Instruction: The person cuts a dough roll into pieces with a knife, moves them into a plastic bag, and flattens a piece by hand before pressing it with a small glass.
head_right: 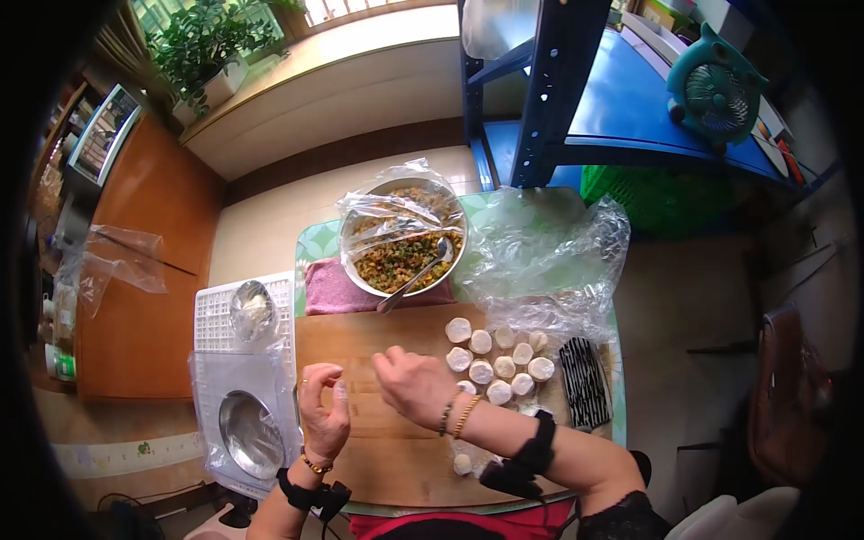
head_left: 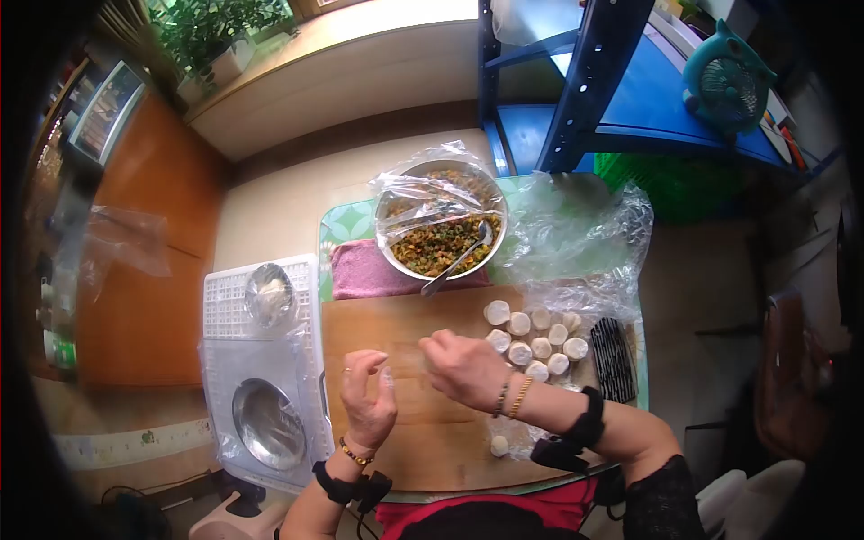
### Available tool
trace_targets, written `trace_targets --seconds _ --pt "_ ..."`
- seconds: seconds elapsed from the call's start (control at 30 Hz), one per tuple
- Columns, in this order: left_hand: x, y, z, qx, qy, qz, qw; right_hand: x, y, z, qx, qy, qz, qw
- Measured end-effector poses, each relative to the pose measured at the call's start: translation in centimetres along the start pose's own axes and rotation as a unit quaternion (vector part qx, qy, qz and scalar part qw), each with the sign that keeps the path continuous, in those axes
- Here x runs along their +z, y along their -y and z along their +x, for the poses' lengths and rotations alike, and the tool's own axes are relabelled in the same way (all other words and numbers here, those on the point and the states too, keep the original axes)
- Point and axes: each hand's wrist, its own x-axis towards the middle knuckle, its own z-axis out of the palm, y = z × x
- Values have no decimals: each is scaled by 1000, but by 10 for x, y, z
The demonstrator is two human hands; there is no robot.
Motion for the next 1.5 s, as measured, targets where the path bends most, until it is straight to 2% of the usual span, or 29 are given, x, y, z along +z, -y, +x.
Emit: trace_targets --seconds 0.07,0.17,0.23,0.33,0.37,0.47,0.57,0.63,0.77,0.8,0.93,1.07,1.2,1.27,1.3,1.37,1.43,1.5 --pt "-7 -1 3 17 -4 14 1000 16 6 10 7 38 -22 999" --pt "-3 -6 10 39 35 -3 999 30 7 15 16 23 -11 1000" --pt "11 -10 18 75 33 -24 996 19 8 7 24 -8 3 1000" --pt "38 -27 33 144 97 -55 983 -29 -12 -26 -15 -127 -11 992" --pt "46 -32 41 184 117 -42 975 -40 -30 -39 -6 -168 -43 985" --pt "84 -44 57 216 158 7 963 -87 -67 -85 122 -129 -192 965" --pt "129 -34 76 265 192 99 940 -99 -100 -112 166 -106 -253 947" --pt "148 -34 89 244 245 172 922 -98 -120 -121 167 -127 -266 941" --pt "176 -15 103 233 260 232 908 -99 -149 -130 154 -180 -258 937" --pt "176 -14 105 240 246 220 913 -101 -147 -130 160 -210 -224 938" --pt "165 -30 109 231 218 166 933 -111 -127 -137 166 -231 -131 950" --pt "125 -54 92 254 188 118 942 -112 -95 -159 163 -240 -62 955" --pt "81 -56 53 259 201 127 936 -91 -68 -188 150 -205 -30 967" --pt "63 -49 32 192 291 189 918 -82 -58 -203 132 -177 -21 975" --pt "59 -45 24 194 291 189 918 -79 -53 -210 132 -179 -21 975" --pt "56 -31 12 230 283 188 912 -77 -44 -228 194 -220 -11 956" --pt "53 -30 8 240 278 187 911 -67 -47 -256 208 -230 -24 950" --pt "50 -44 5 182 271 213 921 -55 -47 -281 317 -218 -68 920"
